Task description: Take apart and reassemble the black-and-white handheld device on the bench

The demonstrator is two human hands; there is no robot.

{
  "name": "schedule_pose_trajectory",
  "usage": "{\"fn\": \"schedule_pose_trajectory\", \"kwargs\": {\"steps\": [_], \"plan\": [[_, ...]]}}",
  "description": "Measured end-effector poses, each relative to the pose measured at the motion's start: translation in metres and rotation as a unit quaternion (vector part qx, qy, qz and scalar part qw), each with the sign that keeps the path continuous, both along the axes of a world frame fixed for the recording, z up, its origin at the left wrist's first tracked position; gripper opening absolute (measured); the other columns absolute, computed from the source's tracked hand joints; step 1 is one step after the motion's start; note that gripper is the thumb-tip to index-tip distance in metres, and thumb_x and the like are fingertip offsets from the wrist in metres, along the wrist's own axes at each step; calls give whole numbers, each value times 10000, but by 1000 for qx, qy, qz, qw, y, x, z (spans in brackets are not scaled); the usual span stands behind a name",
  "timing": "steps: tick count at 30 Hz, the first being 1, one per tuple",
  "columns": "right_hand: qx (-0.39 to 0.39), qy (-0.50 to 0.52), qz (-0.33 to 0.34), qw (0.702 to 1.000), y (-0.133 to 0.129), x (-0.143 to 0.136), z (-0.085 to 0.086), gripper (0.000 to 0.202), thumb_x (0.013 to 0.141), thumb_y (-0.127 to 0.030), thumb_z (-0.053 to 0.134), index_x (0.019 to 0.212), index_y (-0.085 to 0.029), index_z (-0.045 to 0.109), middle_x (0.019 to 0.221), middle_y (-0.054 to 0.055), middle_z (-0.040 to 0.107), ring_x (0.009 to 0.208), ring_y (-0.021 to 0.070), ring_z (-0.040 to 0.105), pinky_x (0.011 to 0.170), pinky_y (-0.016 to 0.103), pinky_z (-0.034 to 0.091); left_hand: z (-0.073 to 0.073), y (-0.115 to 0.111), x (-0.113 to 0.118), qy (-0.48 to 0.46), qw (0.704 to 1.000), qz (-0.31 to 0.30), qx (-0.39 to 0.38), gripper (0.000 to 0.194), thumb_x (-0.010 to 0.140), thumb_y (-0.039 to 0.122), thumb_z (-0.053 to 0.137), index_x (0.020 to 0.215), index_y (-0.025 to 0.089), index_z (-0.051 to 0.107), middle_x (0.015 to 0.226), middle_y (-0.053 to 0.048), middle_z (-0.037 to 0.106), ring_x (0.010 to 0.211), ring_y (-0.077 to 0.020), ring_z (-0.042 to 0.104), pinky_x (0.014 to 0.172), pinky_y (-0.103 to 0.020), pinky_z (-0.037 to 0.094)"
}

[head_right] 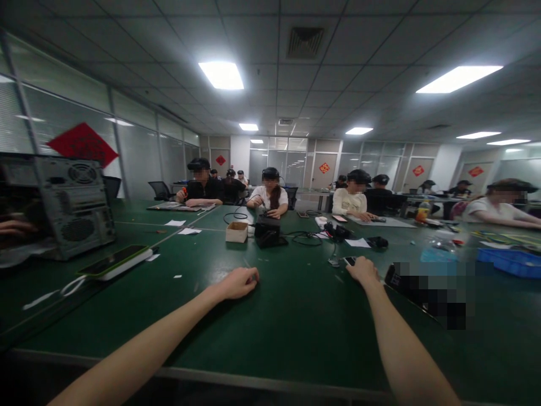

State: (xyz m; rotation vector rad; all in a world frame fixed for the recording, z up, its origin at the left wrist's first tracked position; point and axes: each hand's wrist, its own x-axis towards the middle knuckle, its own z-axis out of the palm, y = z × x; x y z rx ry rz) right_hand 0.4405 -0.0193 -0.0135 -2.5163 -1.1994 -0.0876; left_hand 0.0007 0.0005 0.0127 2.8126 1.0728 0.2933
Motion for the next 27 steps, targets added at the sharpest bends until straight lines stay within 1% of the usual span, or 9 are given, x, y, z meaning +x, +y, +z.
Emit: {"fn": "schedule_pose_trajectory", "kwargs": {"steps": [2,4,7,12,16,22,27], "plan": [[-23,-1,-8,1000,-3,-5,3,445,776,-388,564,1111,-96,592,1069,216,611,965,318,615,746,398,497,-2,2,0,-3,1000,-4,2,197,832,259,448,1000,230,547,874,-24,648,795,-178,609,653,-245,435],[-30,-9,-9,999,-8,-11,7,442,779,-383,565,1133,-120,582,1102,205,597,992,317,603,758,399,494,-3,3,0,-3,1000,-4,7,196,830,261,449,995,230,551,878,-26,647,793,-178,609,651,-244,435],[-26,-11,-25,999,-15,-18,11,442,772,-387,577,1138,-139,578,1117,200,584,1004,327,593,758,404,493,-2,3,0,0,1000,-5,12,188,834,263,446,988,229,548,864,-23,645,780,-175,608,646,-243,434],[-4,-20,-37,999,-22,-24,15,450,773,-382,581,1156,-150,538,1149,187,542,993,316,594,750,391,495,1,1,0,2,1000,-9,5,187,840,268,444,992,229,545,863,-23,642,777,-172,607,637,-238,433],[10,-53,-20,998,-26,-29,17,395,784,-327,575,1138,-163,513,1141,160,513,976,288,592,757,379,488,2,0,0,-2,1000,-9,2,184,836,269,450,987,230,548,846,-20,638,770,-172,607,618,-234,432],[0,-98,5,995,-31,-38,23,329,780,-238,569,1094,-175,495,1086,108,503,969,255,575,731,333,474,3,-1,0,5,1000,-3,-4,196,845,272,444,1003,222,548,865,-24,640,789,-170,609,646,-236,437],[-4,-114,17,993,-33,-41,27,279,782,-211,550,1056,-180,512,1079,101,504,966,238,561,731,318,460,4,-2,0,2,1000,-8,-1,192,844,273,443,997,223,547,862,-24,643,782,-175,609,639,-240,437]]}}
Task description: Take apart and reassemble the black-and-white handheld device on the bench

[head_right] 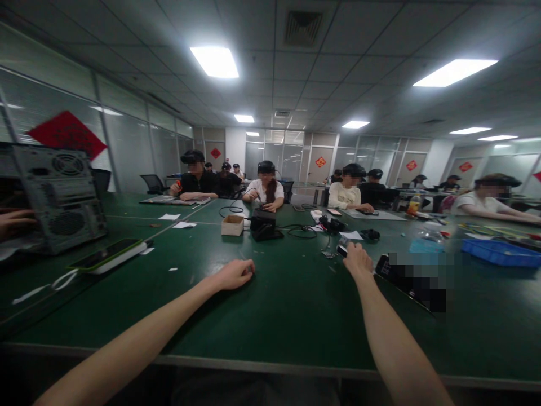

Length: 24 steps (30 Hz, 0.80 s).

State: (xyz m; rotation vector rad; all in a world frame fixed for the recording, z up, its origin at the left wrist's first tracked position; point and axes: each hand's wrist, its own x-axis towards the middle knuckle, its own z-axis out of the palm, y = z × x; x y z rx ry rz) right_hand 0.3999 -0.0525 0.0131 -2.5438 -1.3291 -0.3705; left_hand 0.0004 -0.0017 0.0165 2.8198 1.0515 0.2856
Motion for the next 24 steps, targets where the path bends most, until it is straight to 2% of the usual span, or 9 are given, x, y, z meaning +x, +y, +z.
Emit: {"fn": "schedule_pose_trajectory", "kwargs": {"steps": [13,21,24], "plan": [[-10,-15,5,1000,1,-1,1,279,771,-171,532,1049,-189,513,1061,88,512,970,231,554,719,309,453,-3,1,2,10,1000,12,8,194,841,259,451,1009,220,541,850,-18,647,787,-170,609,668,-242,438],[-3,7,6,1000,1,0,2,314,765,-192,562,1075,-192,510,1085,97,511,998,252,555,733,328,465,-3,2,1,7,1000,8,7,185,841,259,448,995,223,544,852,-21,643,791,-177,609,659,-248,434],[14,21,0,1000,3,2,1,327,766,-246,575,1085,-191,522,1091,112,520,996,264,565,747,339,468,-3,2,1,6,1000,10,7,181,842,257,450,993,226,544,861,-23,642,798,-178,609,655,-248,435]]}}
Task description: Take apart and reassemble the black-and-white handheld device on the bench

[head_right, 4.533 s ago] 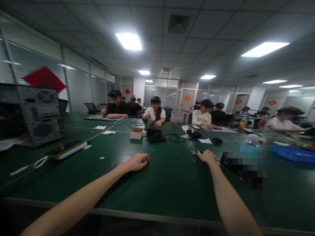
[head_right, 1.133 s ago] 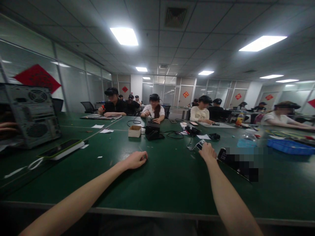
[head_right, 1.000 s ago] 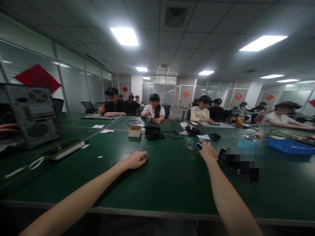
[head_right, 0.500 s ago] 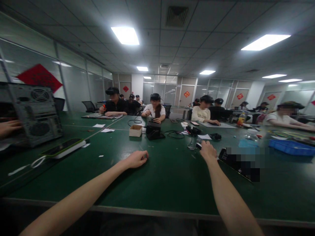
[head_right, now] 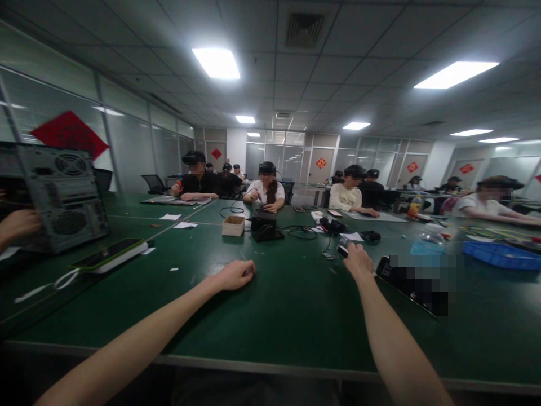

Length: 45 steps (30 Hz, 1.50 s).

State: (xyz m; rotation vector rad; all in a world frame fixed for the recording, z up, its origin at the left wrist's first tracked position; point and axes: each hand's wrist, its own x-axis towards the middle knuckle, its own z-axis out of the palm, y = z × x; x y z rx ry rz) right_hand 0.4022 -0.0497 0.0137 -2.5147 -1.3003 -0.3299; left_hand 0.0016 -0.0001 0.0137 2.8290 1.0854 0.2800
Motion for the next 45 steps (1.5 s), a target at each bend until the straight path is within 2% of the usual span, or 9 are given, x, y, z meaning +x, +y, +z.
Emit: {"fn": "schedule_pose_trajectory", "kwargs": {"steps": [5,8,11,18,25,29,36,45], "plan": [[12,52,-14,998,8,9,-5,429,769,-458,544,1072,-156,570,1087,149,572,963,297,591,746,362,477,1,-1,0,5,1000,3,-6,191,846,265,446,1007,227,542,870,-24,642,806,-177,609,663,-246,437],[-8,90,-9,996,14,16,-9,464,762,-518,527,1024,-146,621,1032,158,623,970,315,594,749,367,475,0,1,-1,1,1000,-1,-6,189,847,267,443,1004,227,541,872,-24,642,799,-178,609,654,-247,438],[-17,131,10,991,19,21,-9,452,775,-528,512,952,-142,668,961,153,657,938,308,612,734,353,477,-1,2,0,-2,1000,-7,0,189,845,264,444,1002,230,543,864,-22,642,794,-180,608,659,-252,441],[-11,234,9,972,16,20,-2,473,828,-520,431,875,-125,686,670,114,664,684,240,648,613,307,495,2,-2,1,4,1000,3,-10,198,845,268,451,1013,223,546,882,-32,639,816,-180,608,671,-248,448],[35,298,-15,954,8,19,6,528,859,-508,338,904,-93,662,640,130,664,560,229,637,512,312,496,1,-2,0,-1,1000,4,-10,191,842,259,449,1003,227,547,874,-27,639,805,-176,605,673,-249,447],[41,339,-32,939,5,22,5,533,857,-495,333,860,-82,671,666,153,667,564,246,645,524,334,501,-1,1,0,-1,1000,2,-9,191,841,268,450,1003,229,545,875,-27,640,803,-179,607,667,-251,444],[46,341,-43,938,3,20,2,571,846,-524,351,780,-56,671,637,173,658,530,238,632,501,321,496,1,0,-1,0,1000,-9,-5,190,848,276,448,1004,227,542,879,-31,640,794,-179,609,658,-247,443],[4,286,-14,958,5,25,-4,581,847,-555,353,723,-75,656,592,147,637,490,203,608,512,294,473,-3,3,0,0,1000,-7,12,190,831,250,452,995,231,545,857,-20,647,781,-180,613,662,-251,444]]}}
